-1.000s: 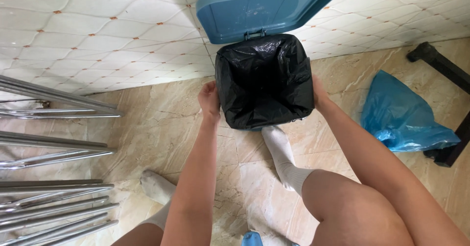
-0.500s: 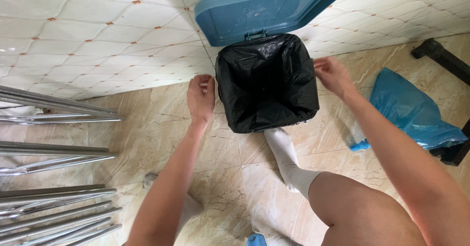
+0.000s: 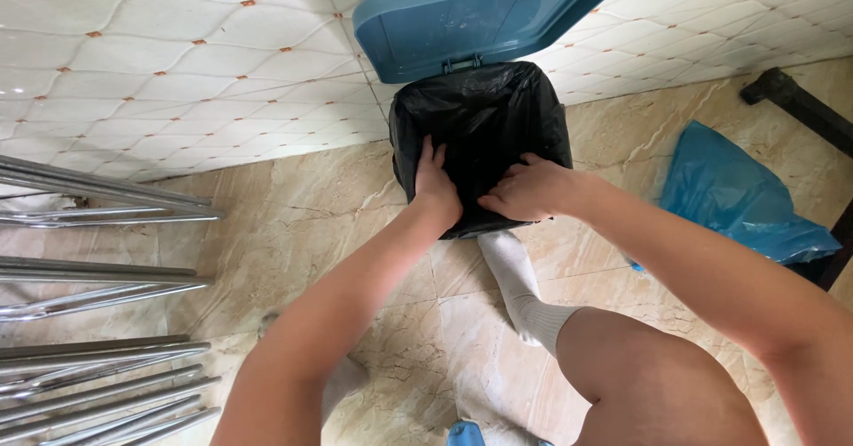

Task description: The person changes a bin liner and knots the old one.

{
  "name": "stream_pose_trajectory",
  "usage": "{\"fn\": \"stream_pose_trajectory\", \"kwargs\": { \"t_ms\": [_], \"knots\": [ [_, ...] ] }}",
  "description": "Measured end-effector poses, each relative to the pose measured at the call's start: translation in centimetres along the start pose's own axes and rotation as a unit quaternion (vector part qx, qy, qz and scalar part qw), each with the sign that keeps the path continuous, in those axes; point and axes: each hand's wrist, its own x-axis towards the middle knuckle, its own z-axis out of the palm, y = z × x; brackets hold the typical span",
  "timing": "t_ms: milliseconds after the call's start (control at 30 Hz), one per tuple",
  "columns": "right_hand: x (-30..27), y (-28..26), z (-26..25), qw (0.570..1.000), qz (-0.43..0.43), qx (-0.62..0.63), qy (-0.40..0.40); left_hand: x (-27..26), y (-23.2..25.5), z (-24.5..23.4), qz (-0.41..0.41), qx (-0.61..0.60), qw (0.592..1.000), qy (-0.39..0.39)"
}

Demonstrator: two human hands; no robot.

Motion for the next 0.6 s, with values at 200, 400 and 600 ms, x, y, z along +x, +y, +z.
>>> {"fn": "stream_pose_trajectory", "kwargs": {
  "t_ms": [200, 400, 600],
  "knots": [
    [4.8, 1.4, 1.5, 0.98, 0.091, -0.014, -0.174, 1.0, 0.8, -0.9, -0.074, 0.074, 0.989, -0.102],
    [8.3, 2.7, 3.8, 0.976, 0.061, -0.199, -0.068, 8.0, 1.8, 4.8, -0.073, 0.226, 0.968, -0.078],
    [12.9, 5.8, 7.9, 0.912, 0.124, -0.354, -0.166, 2.9, -0.3, -1.4, -0.076, 0.126, 0.977, -0.156]
  ]
}}
